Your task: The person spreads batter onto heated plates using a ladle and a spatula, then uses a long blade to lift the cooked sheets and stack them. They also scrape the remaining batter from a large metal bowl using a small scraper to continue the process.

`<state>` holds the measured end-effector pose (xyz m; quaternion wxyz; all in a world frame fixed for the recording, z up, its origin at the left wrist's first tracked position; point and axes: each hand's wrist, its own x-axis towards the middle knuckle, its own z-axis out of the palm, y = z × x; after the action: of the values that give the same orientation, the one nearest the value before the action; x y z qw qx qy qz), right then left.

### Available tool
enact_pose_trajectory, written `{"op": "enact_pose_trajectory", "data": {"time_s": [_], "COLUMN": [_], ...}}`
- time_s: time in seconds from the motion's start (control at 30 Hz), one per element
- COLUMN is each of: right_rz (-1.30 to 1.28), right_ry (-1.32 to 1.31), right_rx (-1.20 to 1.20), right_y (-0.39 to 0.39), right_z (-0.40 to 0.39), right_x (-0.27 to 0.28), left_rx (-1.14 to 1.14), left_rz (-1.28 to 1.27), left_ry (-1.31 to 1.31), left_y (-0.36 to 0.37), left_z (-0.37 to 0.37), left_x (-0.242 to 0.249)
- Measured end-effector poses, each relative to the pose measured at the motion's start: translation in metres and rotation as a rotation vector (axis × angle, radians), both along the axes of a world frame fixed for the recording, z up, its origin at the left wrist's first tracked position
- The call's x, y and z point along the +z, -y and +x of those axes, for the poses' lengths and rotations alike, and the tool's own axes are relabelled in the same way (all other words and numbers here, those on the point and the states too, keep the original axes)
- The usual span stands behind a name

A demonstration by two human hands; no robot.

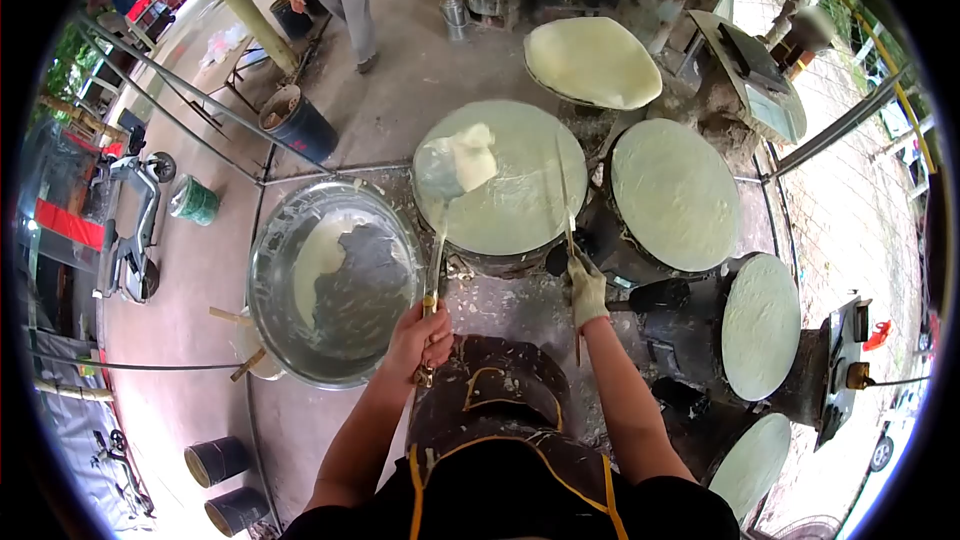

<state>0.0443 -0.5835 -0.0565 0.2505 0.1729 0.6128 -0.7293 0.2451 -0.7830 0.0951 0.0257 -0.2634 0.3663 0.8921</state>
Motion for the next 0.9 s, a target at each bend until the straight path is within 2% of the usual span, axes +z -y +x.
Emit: {"op": "enact_pose_trajectory", "data": {"time_s": [0.1, 0.13, 0.23, 0.33, 0.43, 0.47, 0.5, 0.53, 0.57, 0.6, 0.63, 0.7, 0.8, 0.87, 0.9], "right_rz": [0.237, 0.296, 0.414, 0.115, 0.213, 0.312, 0.447, 0.438, 0.522, 0.595, 0.512, 0.578, 0.421, 0.526, 0.602], "right_ry": [-0.289, -0.435, -0.507, -0.185, -0.039, -0.308, -0.143, -0.109, -0.15, -0.089, -0.037, -0.023, -0.118, 0.082, 0.011], "right_rx": [0.17, 0.302, 0.76, 0.331, 0.041, -0.097, -0.09, -0.194, -0.335, -0.379, -0.49, -0.65, -1.149, -1.285, -1.395], "right_y": [0.034, 0.038, 0.015, -0.035, -0.107, -0.133, -0.158, -0.18, -0.204, -0.227, -0.248, -0.293, -0.337, -0.379, -0.401], "right_z": [0.014, 0.025, 0.065, 0.119, 0.168, 0.185, 0.194, 0.208, 0.222, 0.236, 0.252, 0.293, 0.383, 0.461, 0.504], "right_x": [-0.056, -0.064, -0.01, -0.037, -0.009, -0.039, 0.006, 0.021, -0.015, -0.008, -0.005, -0.006, 0.006, 0.025, -0.006], "left_rx": [0.035, 0.018, -0.067, -0.098, -0.198, -0.245, -0.36, -0.398, -0.509, -0.6, -0.674, -0.843, -1.07, -1.203, -1.238], "left_rz": [0.018, 0.043, 0.043, -0.042, -0.133, -0.173, -0.147, -0.203, -0.205, -0.206, -0.205, -0.214, -0.244, -0.208, -0.169], "left_ry": [0.09, 0.094, 0.239, 0.32, 0.377, 0.386, 0.386, 0.38, 0.362, 0.346, 0.33, 0.404, 0.301, 0.316, 0.33], "left_y": [0.004, 0.008, 0.014, -0.002, -0.021, -0.027, -0.028, -0.048, -0.063, -0.073, -0.085, -0.117, -0.194, -0.25, -0.282], "left_z": [0.001, 0.002, 0.013, 0.031, 0.049, 0.052, 0.053, 0.05, 0.047, 0.044, 0.039, 0.026, 0.026, 0.038, 0.051], "left_x": [0.014, 0.014, 0.015, 0.011, -0.004, -0.011, -0.023, -0.016, -0.021, -0.025, -0.029, -0.042, -0.029, -0.033, -0.029]}}
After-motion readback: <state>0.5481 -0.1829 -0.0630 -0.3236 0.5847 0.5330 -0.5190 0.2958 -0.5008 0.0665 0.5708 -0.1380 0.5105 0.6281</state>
